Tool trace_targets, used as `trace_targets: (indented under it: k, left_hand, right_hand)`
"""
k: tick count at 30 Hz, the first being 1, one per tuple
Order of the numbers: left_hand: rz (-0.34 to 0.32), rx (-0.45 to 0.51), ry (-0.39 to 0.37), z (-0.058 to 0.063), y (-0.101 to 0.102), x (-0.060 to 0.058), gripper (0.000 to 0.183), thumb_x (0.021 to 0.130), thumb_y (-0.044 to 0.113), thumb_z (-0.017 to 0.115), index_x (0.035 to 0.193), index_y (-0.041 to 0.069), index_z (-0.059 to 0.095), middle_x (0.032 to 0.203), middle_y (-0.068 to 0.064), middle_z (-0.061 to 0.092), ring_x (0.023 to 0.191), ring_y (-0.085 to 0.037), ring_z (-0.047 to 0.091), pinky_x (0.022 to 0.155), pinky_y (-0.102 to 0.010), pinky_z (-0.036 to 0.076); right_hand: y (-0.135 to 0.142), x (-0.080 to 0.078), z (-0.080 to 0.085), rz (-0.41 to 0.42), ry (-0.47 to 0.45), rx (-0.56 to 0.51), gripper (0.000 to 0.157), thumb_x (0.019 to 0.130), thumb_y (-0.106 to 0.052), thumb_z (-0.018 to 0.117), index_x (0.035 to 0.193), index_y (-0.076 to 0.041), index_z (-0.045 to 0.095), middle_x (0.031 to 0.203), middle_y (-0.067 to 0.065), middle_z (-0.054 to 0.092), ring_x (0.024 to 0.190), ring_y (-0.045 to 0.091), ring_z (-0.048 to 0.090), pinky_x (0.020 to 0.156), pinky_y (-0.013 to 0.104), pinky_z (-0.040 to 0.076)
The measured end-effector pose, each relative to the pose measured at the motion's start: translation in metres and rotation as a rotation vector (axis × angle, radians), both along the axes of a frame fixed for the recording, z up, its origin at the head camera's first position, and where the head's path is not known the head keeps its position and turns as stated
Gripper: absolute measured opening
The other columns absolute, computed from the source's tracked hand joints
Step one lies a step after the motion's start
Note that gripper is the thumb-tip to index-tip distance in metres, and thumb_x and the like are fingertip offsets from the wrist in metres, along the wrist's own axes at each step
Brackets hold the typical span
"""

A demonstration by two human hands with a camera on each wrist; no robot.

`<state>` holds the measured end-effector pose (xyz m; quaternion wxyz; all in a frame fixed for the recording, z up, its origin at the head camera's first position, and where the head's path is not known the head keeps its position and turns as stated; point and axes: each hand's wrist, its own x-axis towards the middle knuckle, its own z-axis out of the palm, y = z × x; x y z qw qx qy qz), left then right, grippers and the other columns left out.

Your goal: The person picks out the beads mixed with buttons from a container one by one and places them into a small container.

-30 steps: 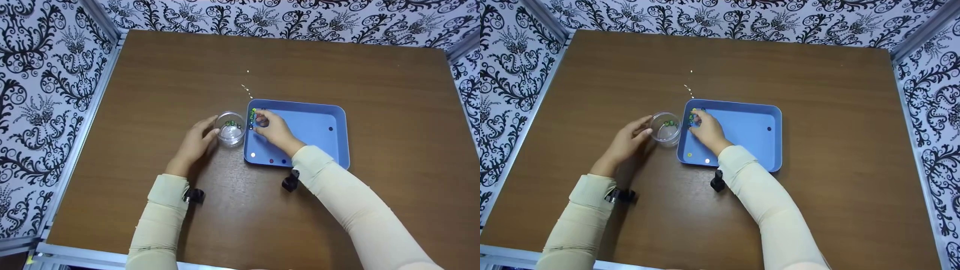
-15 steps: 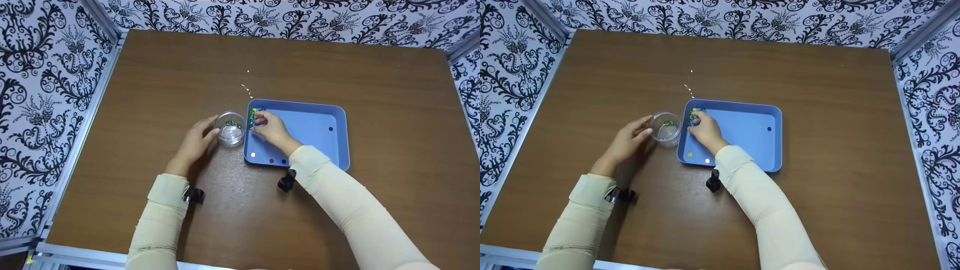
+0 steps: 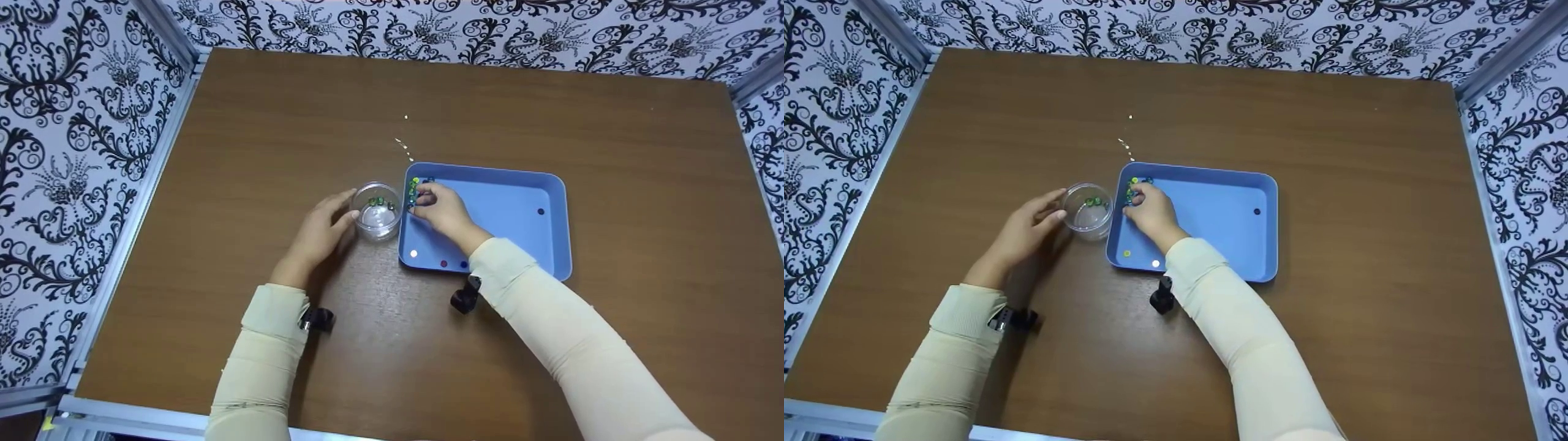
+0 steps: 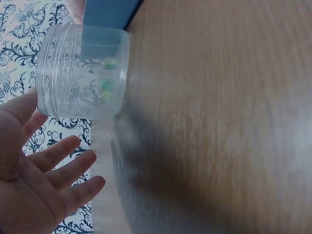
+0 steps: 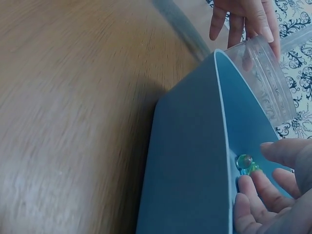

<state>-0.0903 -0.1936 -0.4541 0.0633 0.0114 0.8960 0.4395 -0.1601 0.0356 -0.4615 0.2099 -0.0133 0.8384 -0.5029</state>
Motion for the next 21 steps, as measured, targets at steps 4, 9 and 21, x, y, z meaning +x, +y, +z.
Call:
trace_targets:
  k: [4, 9, 21]
  left_hand:
    - [0.000, 0.002, -0.002, -0.0004, 0.0001, -0.0002, 0.048, 0.099, 0.026, 0.056, 0.144, 0.013, 0.047, 0.146, -0.011, 0.047, 0.139, -0.027, 0.036, 0.117, -0.043, 0.024]
    - [0.005, 0.006, -0.005, -0.0001, 0.0001, -0.0003, 0.048, 0.099, 0.027, 0.056, 0.144, 0.014, 0.047, 0.146, -0.010, 0.046, 0.139, -0.027, 0.036, 0.117, -0.042, 0.024]
    - [0.004, -0.002, 0.016, -0.0002, 0.0000, -0.0005, 0.047, 0.098, 0.026, 0.056, 0.142, 0.011, 0.049, 0.145, -0.010, 0.048, 0.139, -0.028, 0.035, 0.117, -0.042, 0.024]
  right_hand:
    - [-0.0007, -0.0003, 0.0000, 0.001, -0.014, 0.022, 0.052, 0.084, -0.002, 0.070, 0.133, 0.001, 0.053, 0.115, 0.018, 0.064, 0.101, 0.024, 0.060, 0.063, 0.019, 0.050]
    - [-0.0017, -0.0013, 0.0000, -0.003, -0.020, 0.045, 0.051, 0.084, -0.003, 0.070, 0.133, 0.001, 0.054, 0.113, 0.018, 0.064, 0.096, 0.021, 0.059, 0.062, 0.018, 0.048]
    - [-0.0060, -0.0024, -0.0031, -0.024, -0.003, 0.088, 0.049, 0.084, -0.003, 0.070, 0.131, 0.002, 0.055, 0.110, 0.018, 0.067, 0.102, 0.026, 0.062, 0.088, 0.030, 0.051]
